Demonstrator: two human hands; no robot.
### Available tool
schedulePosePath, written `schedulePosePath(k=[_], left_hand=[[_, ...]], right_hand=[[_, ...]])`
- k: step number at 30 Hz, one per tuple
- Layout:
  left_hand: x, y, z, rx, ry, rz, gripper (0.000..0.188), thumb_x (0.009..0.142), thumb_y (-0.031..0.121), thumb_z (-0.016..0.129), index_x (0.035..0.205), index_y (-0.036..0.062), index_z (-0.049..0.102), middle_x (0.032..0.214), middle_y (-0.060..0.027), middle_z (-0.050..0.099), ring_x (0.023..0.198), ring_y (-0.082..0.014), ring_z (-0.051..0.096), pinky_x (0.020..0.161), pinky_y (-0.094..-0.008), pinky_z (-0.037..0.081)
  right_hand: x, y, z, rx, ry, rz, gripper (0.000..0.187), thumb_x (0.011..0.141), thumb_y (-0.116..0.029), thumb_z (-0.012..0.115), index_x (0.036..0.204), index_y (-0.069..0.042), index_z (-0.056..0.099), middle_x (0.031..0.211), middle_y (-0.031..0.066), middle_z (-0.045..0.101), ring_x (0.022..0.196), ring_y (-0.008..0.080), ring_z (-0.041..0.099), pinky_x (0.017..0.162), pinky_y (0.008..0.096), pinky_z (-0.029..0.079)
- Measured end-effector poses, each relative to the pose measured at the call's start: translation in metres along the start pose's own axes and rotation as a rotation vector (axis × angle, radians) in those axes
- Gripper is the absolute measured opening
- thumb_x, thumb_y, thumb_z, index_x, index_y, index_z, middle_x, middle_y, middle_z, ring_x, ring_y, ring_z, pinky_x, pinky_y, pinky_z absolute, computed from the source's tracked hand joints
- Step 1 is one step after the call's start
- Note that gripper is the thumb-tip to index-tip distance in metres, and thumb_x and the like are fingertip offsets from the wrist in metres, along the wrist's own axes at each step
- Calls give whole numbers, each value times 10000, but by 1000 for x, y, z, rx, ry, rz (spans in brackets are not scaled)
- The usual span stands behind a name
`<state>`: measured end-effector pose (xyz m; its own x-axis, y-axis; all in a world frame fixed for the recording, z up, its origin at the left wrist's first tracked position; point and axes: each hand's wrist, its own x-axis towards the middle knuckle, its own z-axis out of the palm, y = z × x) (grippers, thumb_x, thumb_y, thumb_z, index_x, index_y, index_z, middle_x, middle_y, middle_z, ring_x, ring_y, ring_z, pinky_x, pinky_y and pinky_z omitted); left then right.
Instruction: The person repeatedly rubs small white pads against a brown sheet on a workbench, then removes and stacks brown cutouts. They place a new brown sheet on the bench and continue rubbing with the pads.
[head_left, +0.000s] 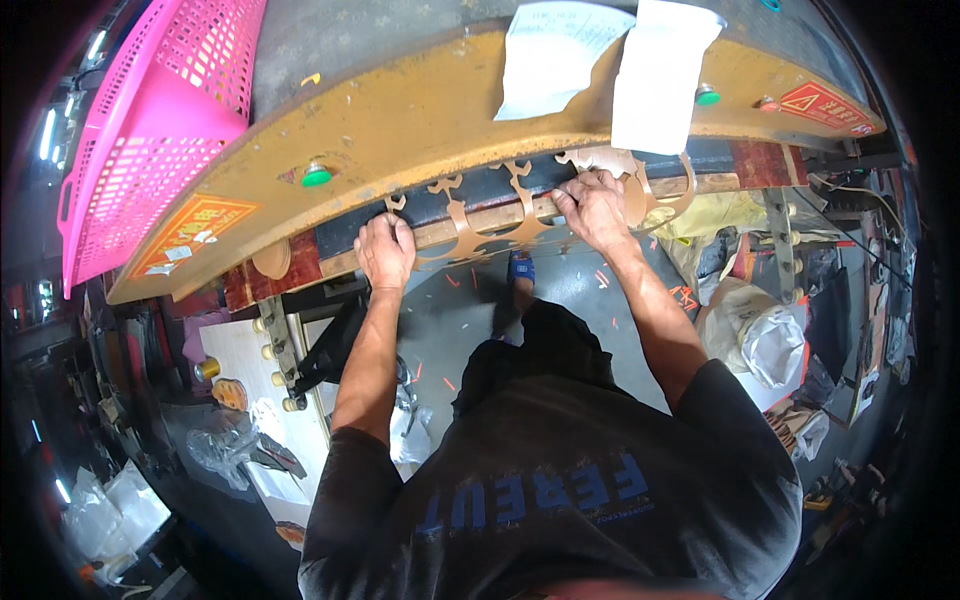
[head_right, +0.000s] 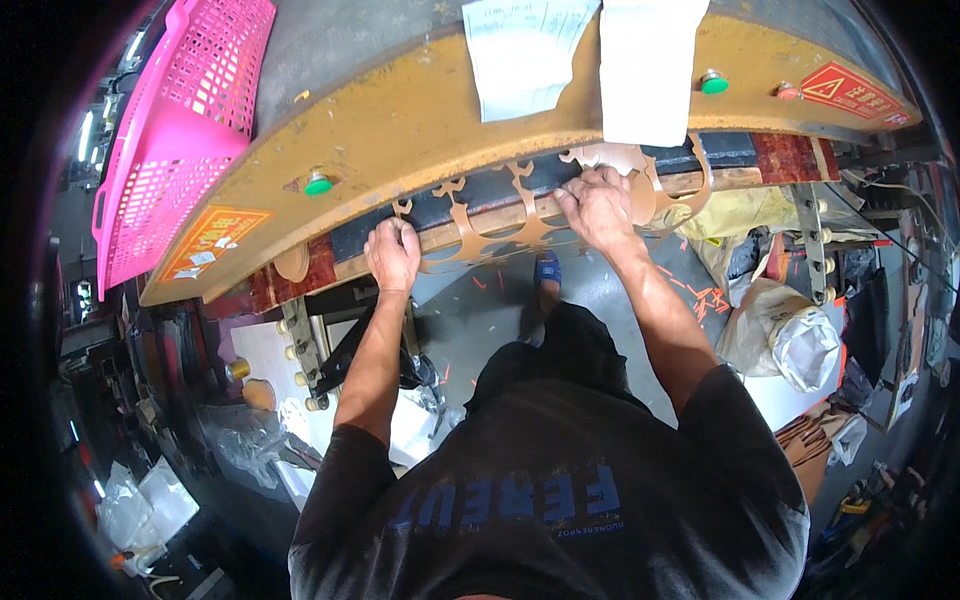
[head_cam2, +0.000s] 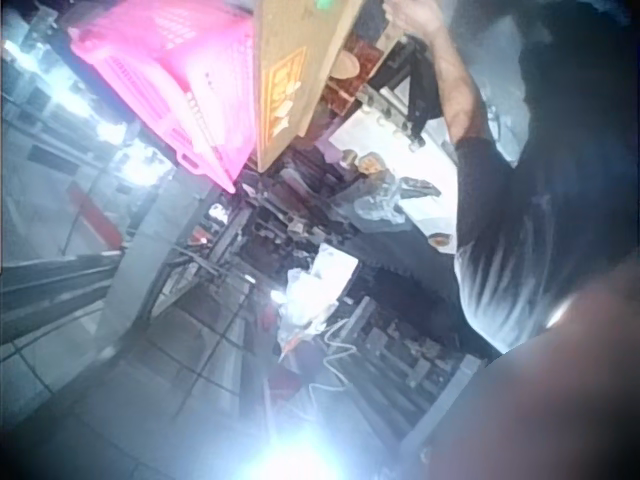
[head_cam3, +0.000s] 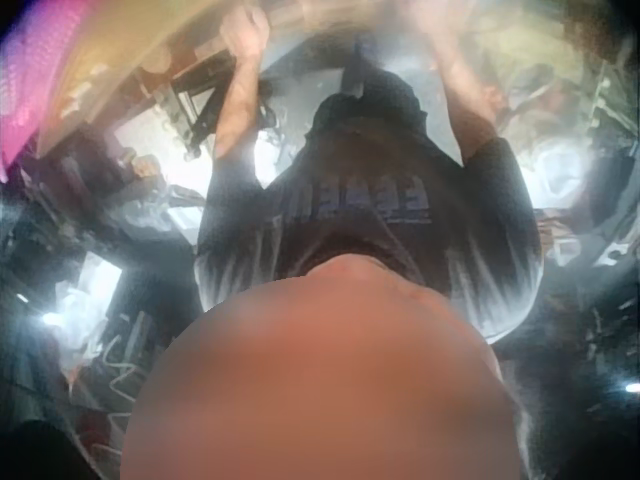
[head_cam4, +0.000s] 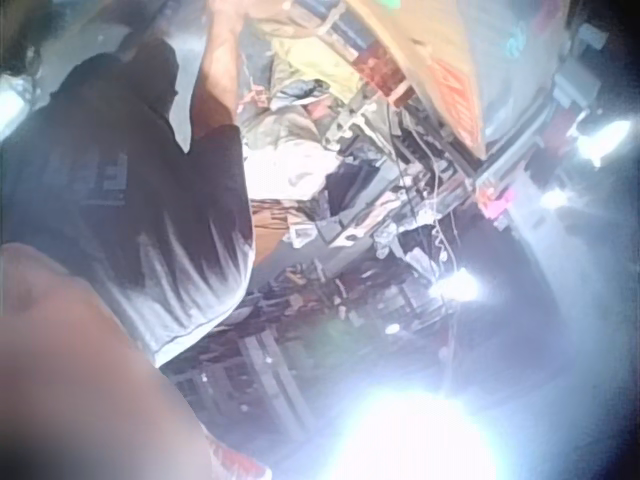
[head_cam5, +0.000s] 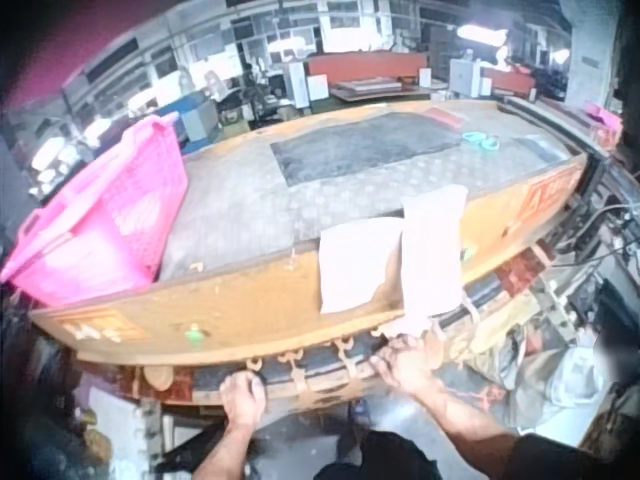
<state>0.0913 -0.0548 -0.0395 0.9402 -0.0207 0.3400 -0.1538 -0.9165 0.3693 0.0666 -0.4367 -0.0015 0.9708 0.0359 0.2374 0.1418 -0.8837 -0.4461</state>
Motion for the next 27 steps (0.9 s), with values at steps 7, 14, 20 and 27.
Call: schedulePosePath(k=[7,14,20,27], left_hand=[[-38,7,-16,-64,-105,-43,159,970,238,642,1031,95,674,1020,-122,694,1023,-367,617,938,-503,455],[-127,109,-44,-187,-86,274,445,858,341,803,1174,65,654,1213,-141,608,1164,-381,559,984,-544,437],[-183,177,1,-153,-143,538,529,802,616,760,1029,139,738,1024,-59,627,892,-263,580,733,-427,429],[-241,179,-3,-125,-209,487,646,727,674,779,1109,158,707,897,1,567,822,-194,552,681,-371,408]], right_hand=[[-40,-6,-4,32,-35,-3,194,951,-253,728,1022,-105,831,1054,84,768,1097,333,625,1008,462,469],[-63,-57,-36,145,117,-12,326,917,-307,756,1173,-108,790,1229,141,733,1193,386,630,1067,504,463],[-36,-136,41,-83,-148,105,668,822,-454,828,1439,-255,667,1609,162,421,1416,467,389,1157,612,367],[-80,-63,-12,892,50,258,559,784,-85,852,1333,-83,747,1436,138,647,1362,282,578,1113,405,497]])
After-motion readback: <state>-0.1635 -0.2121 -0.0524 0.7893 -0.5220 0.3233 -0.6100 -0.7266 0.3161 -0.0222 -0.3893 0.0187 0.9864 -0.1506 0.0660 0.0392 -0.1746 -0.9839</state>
